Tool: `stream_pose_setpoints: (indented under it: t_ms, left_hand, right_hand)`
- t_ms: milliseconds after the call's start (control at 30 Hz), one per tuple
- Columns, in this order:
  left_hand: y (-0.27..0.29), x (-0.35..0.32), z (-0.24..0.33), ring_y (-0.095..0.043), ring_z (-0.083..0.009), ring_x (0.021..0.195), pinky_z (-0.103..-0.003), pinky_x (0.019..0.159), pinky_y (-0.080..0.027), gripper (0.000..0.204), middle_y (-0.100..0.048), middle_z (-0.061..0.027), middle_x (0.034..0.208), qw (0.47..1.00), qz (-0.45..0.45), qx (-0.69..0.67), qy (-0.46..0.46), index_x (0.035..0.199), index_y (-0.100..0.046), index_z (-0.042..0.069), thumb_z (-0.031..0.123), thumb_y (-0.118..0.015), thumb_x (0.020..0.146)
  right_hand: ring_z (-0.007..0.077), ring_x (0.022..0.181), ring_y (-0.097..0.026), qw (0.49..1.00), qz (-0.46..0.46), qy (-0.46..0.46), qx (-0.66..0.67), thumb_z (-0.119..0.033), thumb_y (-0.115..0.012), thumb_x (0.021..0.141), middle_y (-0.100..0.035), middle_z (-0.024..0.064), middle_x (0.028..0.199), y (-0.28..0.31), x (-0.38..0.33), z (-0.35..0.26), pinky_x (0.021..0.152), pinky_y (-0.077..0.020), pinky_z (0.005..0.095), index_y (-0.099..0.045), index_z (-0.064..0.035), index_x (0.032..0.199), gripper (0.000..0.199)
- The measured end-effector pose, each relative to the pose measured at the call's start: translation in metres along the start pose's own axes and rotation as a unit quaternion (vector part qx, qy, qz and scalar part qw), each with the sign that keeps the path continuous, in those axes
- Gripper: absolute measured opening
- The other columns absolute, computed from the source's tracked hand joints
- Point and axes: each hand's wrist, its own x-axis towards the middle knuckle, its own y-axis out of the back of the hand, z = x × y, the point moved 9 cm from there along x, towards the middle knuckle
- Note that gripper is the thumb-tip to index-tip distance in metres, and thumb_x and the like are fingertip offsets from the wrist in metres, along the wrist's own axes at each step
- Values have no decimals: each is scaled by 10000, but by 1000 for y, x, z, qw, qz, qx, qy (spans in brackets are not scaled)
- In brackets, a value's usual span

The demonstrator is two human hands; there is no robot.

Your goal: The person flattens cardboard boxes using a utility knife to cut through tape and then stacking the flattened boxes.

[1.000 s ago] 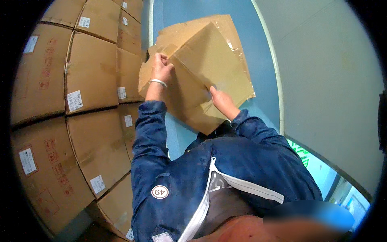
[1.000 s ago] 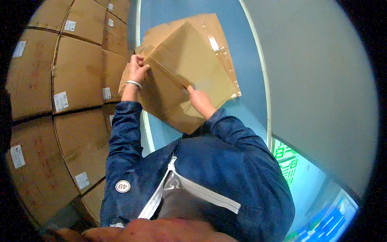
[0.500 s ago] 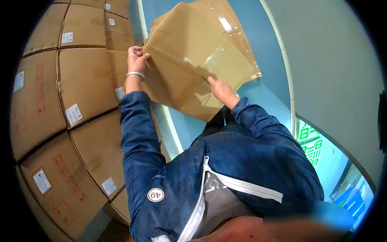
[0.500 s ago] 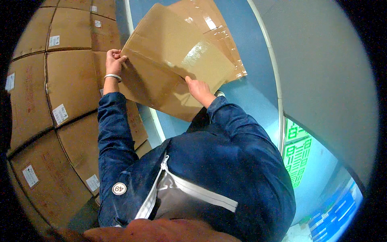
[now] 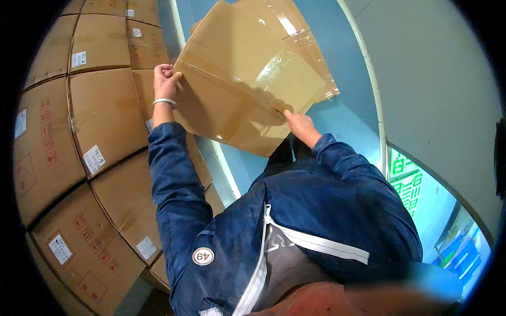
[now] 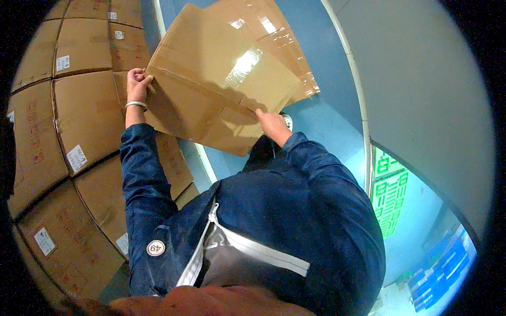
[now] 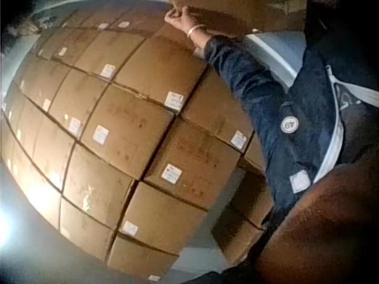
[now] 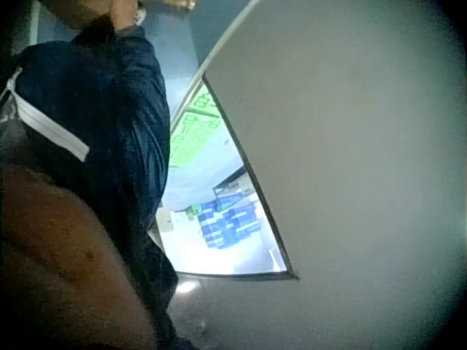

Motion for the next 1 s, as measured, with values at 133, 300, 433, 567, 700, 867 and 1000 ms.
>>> stream_pose_setpoints:
  t_ms: [133,300,433,567,700,867,1000]
  left_hand:
    - [9,10,-11,-507,-98,741,-240,684,-444,376,-535,-1,793,1000,13,19,3,1046,-453,22,-18,-664,737]
    - [12,22,-26,-557,-122,772,-243,684,-443,325,-597,-38,880,1000,-17,-17,19,1052,-472,39,-27,-619,770]
    - [9,28,-23,-555,-123,787,-252,687,-447,339,-596,-33,888,998,-37,-35,28,1095,-495,35,-28,-599,778]
    - [20,37,-25,-550,-126,806,-251,693,-447,380,-596,-36,912,997,-33,-61,17,1157,-520,35,-30,-577,788]
    - [23,27,-11,-560,-115,844,-236,763,-444,257,-617,-42,944,997,9,-67,41,1037,-589,5,115,-647,813]
    - [9,15,14,-499,-79,664,-222,614,-413,299,-585,9,757,996,59,73,10,869,-620,12,254,-748,746]
    - [-3,-6,60,-488,-72,651,-215,598,-408,278,-581,7,736,995,88,36,-28,848,-615,9,227,-752,743]
  right_hand:
    - [383,633,-606,1000,-9,-17,-9,-58,-460,803,-591,175,630,-8,-18,17,529,-464,480,-441,-64,950,148]
    - [374,613,-605,999,-1,-25,-22,-69,-446,816,-586,170,616,-12,-33,32,512,-457,486,-455,-68,923,107]
    - [379,602,-601,999,-13,-39,-3,-109,-441,835,-589,183,635,-26,-47,48,509,-451,496,-460,-64,914,92]
    - [382,604,-598,993,-15,-109,38,-188,-416,891,-603,187,673,-38,-73,82,523,-456,491,-460,-57,937,146]
    - [381,593,-594,879,2,-315,359,-260,-387,933,-604,174,656,-21,-86,105,551,-470,474,-459,-65,972,212]
    - [236,912,-595,637,92,-418,641,-292,-379,950,-569,102,1042,-100,-64,116,619,-516,334,-448,-80,1029,237]
    - [142,641,-501,576,187,-405,684,-238,-412,932,-491,42,800,-110,-38,108,536,-469,292,-453,-81,915,163]
